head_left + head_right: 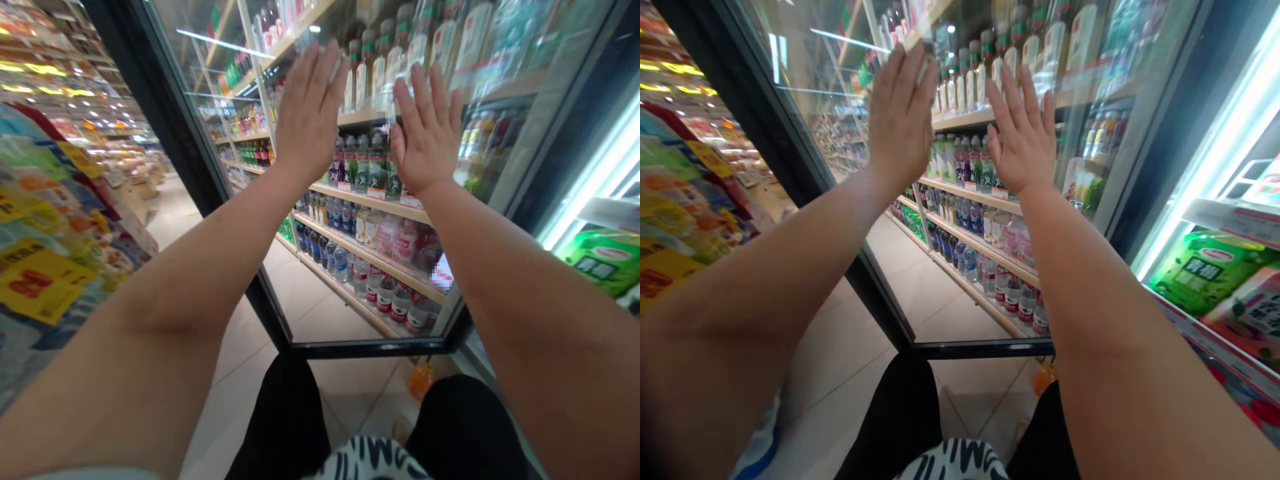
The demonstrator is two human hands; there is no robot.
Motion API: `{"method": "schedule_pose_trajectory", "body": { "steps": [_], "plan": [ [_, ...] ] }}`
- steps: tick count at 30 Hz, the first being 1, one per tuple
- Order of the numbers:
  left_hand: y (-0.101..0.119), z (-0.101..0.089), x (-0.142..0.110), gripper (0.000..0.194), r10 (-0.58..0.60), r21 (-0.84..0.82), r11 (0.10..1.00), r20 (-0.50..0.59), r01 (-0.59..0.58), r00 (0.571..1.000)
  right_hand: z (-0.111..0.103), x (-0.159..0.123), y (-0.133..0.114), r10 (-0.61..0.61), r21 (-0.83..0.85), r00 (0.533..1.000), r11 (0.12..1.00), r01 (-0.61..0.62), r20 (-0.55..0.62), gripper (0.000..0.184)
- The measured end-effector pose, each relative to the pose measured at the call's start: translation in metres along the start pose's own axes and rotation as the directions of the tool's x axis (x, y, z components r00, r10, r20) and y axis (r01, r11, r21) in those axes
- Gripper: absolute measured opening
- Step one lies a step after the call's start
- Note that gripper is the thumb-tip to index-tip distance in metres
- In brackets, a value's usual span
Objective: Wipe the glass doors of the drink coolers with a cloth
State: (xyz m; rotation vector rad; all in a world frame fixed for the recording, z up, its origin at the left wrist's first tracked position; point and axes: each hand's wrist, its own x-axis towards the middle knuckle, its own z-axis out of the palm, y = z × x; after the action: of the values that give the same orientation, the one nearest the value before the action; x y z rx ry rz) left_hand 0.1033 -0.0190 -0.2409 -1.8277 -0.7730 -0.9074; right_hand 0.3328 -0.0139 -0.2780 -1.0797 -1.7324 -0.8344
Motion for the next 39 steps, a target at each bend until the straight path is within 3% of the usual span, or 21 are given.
{"method": "schedule_pose_trajectory", "body": {
  "steps": [2, 4, 5, 6, 9, 11, 12, 14, 16, 18, 19, 21, 24, 26, 28, 30, 32, 34, 36, 38, 39],
  "plan": [
    [0.01, 0.004, -0.013, 0.049, 0.144, -0.065, 0.988, 0.121, -0.137, 0.982, 0.001, -0.001, 0.001, -0.038, 0.006, 0.999, 0.999, 0.038, -0.036, 0.058],
    [0.017, 0.003, -0.021, 0.047, 0.365, -0.154, 0.93, 0.269, -0.334, 0.891, 0.002, -0.001, 0.003, -0.065, 0.012, 0.996, 0.998, 0.066, -0.061, 0.058],
    [0.017, 0.0, -0.021, 0.047, 0.419, -0.169, 0.907, 0.303, -0.385, 0.856, 0.003, -0.002, 0.003, -0.073, 0.017, 0.995, 0.997, 0.074, -0.065, 0.058],
    [0.013, -0.003, -0.018, 0.049, 0.423, -0.159, 0.906, 0.311, -0.393, 0.851, 0.004, -0.002, 0.004, -0.075, 0.021, 0.995, 0.997, 0.077, -0.07, 0.058],
    [-0.004, -0.012, -0.006, 0.054, 0.165, 0.005, 0.986, 0.131, -0.167, 0.978, 0.005, -0.002, 0.006, -0.069, 0.015, 0.994, 0.997, 0.07, -0.082, 0.057],
    [-0.009, -0.012, -0.005, 0.054, 0.01, 0.086, 0.996, -0.001, -0.01, 1.0, 0.005, -0.002, 0.006, -0.065, 0.004, 0.995, 0.998, 0.066, -0.079, 0.057],
    [-0.008, -0.009, -0.009, 0.053, 0.003, 0.101, 0.995, -0.024, -0.001, 1.0, 0.005, -0.002, 0.006, -0.067, 0.002, 0.995, 0.998, 0.067, -0.08, 0.057],
    [-0.001, -0.004, -0.021, 0.051, 0.152, 0.073, 0.985, 0.055, -0.156, 0.987, 0.005, -0.002, 0.006, -0.077, -0.001, 0.994, 0.997, 0.077, -0.08, 0.057],
    [0.003, -0.003, -0.03, 0.048, 0.392, -0.042, 0.919, 0.191, -0.391, 0.9, 0.006, -0.002, 0.007, -0.086, -0.013, 0.992, 0.996, 0.085, -0.09, 0.057],
    [-0.002, -0.008, -0.029, 0.049, 0.469, -0.1, 0.883, 0.239, -0.459, 0.85, 0.007, -0.002, 0.008, -0.095, -0.025, 0.99, 0.995, 0.093, -0.104, 0.057],
    [-0.008, -0.012, -0.026, 0.05, 0.432, -0.09, 0.902, 0.223, -0.423, 0.874, 0.008, -0.003, 0.009, -0.095, -0.024, 0.989, 0.995, 0.093, -0.109, 0.057],
    [-0.021, -0.018, -0.021, 0.053, 0.22, -0.019, 0.975, 0.108, -0.219, 0.969, 0.008, -0.003, 0.01, -0.1, -0.013, 0.989, 0.995, 0.099, -0.11, 0.057],
    [-0.025, -0.018, -0.029, 0.056, -0.041, 0.021, 0.999, -0.025, 0.041, 0.999, 0.007, -0.004, 0.011, -0.104, 0.0, 0.99, 0.994, 0.105, -0.097, 0.058],
    [-0.018, -0.014, -0.045, 0.056, 0.051, -0.013, 0.999, 0.076, -0.05, 0.996, 0.007, -0.004, 0.011, -0.1, -0.001, 0.99, 0.995, 0.1, -0.098, 0.058],
    [-0.012, -0.013, -0.057, 0.053, 0.264, -0.098, 0.964, 0.224, -0.248, 0.938, 0.007, -0.004, 0.01, -0.09, 0.003, 0.991, 0.996, 0.09, -0.097, 0.058],
    [-0.016, -0.017, -0.06, 0.05, 0.371, -0.144, 0.928, 0.266, -0.344, 0.89, 0.008, -0.004, 0.01, -0.085, 0.019, 0.992, 0.996, 0.087, -0.095, 0.058],
    [-0.027, -0.024, -0.052, 0.05, 0.319, -0.108, 0.947, 0.215, -0.302, 0.923, 0.008, -0.003, 0.01, -0.08, 0.033, 0.993, 0.996, 0.083, -0.088, 0.059],
    [-0.039, -0.029, -0.044, 0.053, 0.168, -0.053, 0.985, 0.12, -0.163, 0.978, 0.008, -0.003, 0.01, -0.076, 0.027, 0.993, 0.997, 0.079, -0.087, 0.06],
    [-0.041, -0.028, -0.046, 0.053, 0.027, -0.03, 0.999, 0.043, -0.025, 0.999, 0.008, -0.003, 0.009, -0.072, 0.016, 0.994, 0.997, 0.074, -0.086, 0.06],
    [-0.034, -0.025, -0.058, 0.05, 0.016, -0.049, 0.999, 0.062, -0.013, 0.998, 0.007, -0.004, 0.009, -0.07, 0.026, 0.994, 0.997, 0.073, -0.089, 0.059],
    [-0.028, -0.023, -0.065, 0.048, 0.089, -0.084, 0.993, 0.124, -0.079, 0.988, 0.007, -0.004, 0.009, -0.071, 0.037, 0.994, 0.997, 0.075, -0.088, 0.059]
  ]
}}
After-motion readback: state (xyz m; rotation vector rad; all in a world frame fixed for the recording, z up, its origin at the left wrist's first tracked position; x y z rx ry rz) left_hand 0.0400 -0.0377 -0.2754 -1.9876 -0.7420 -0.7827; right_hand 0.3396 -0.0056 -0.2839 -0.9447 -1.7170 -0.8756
